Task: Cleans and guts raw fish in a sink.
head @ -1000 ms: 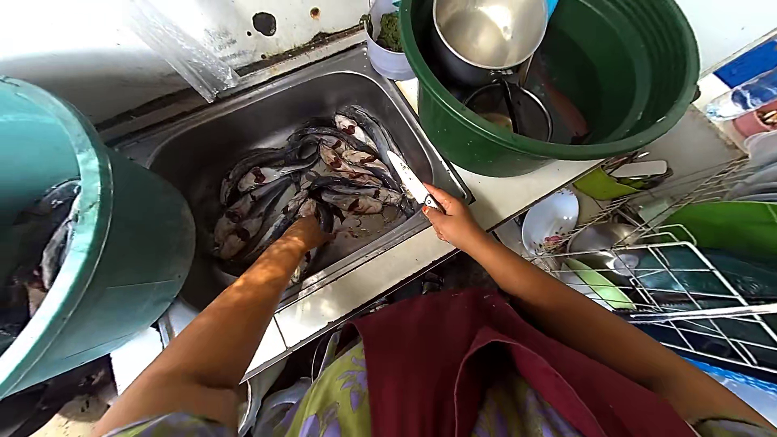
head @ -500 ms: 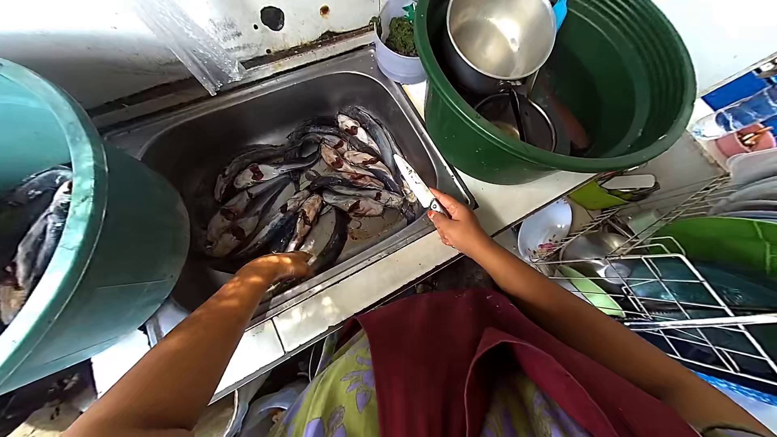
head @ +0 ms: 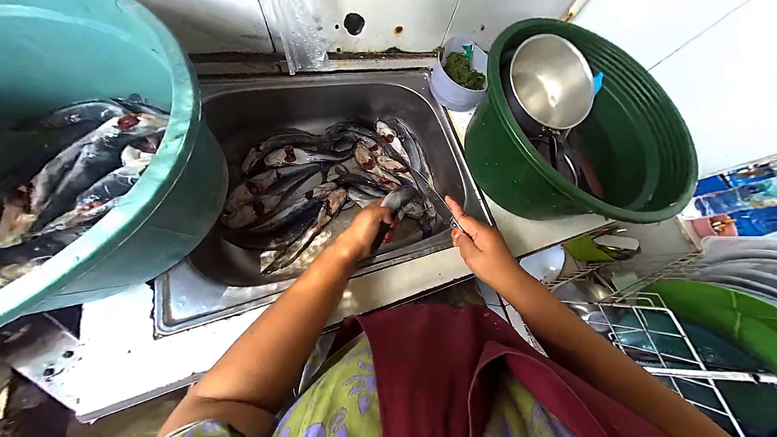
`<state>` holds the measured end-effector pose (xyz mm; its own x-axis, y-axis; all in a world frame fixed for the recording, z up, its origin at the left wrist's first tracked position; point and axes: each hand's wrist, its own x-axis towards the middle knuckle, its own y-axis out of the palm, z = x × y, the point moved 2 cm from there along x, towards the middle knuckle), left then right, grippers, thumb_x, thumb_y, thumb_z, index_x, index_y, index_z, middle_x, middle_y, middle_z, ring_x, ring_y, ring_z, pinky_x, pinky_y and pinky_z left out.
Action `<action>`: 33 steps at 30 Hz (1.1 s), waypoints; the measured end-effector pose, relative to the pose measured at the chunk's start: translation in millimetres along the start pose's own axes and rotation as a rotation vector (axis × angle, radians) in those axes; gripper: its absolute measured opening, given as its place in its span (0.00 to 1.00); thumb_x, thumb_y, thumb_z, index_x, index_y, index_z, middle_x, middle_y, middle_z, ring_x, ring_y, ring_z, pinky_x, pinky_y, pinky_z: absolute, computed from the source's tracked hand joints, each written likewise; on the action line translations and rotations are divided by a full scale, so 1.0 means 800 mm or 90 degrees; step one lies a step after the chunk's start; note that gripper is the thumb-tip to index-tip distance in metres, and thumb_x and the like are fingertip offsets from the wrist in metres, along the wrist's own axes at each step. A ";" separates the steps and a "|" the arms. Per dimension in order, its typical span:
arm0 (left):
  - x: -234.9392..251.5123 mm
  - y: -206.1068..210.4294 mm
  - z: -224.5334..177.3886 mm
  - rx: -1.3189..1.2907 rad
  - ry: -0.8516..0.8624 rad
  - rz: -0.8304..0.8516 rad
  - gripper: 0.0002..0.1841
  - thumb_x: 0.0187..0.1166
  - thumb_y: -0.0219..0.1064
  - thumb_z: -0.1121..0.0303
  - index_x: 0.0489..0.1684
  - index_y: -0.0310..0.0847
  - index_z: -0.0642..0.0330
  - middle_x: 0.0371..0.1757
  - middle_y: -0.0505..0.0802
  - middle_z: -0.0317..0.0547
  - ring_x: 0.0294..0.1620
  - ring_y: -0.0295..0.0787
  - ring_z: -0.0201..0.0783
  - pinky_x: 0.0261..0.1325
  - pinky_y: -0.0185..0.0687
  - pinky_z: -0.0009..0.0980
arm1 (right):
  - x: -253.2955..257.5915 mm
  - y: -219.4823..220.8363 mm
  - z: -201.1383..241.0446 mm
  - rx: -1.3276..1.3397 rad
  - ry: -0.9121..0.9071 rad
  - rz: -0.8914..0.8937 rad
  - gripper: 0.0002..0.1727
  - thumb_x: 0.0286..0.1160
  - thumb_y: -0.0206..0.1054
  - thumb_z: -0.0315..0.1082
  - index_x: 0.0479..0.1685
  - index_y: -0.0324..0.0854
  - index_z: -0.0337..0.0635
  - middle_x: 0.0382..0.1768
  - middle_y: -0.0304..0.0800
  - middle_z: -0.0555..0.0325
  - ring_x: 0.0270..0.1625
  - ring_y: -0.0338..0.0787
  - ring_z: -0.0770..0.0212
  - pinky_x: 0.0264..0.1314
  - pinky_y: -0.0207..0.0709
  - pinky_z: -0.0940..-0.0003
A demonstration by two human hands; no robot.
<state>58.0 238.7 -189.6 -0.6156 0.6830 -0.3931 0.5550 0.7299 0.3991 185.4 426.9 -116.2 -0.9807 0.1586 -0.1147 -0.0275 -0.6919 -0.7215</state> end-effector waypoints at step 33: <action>0.051 0.009 0.024 -0.033 0.198 -0.138 0.16 0.64 0.56 0.75 0.52 0.76 0.62 0.27 0.80 0.41 0.21 0.71 0.32 0.24 0.66 0.32 | 0.085 0.069 0.074 -0.320 -0.048 0.020 0.35 0.88 0.52 0.26 0.96 0.53 0.48 0.58 0.89 0.37 0.54 0.92 0.38 0.57 0.85 0.41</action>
<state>47.6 272.5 -218.8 -0.8602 0.4666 -0.2058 0.3693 0.8483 0.3796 106.1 358.0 -123.4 -0.9913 0.0785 -0.1057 0.0810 -0.2687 -0.9598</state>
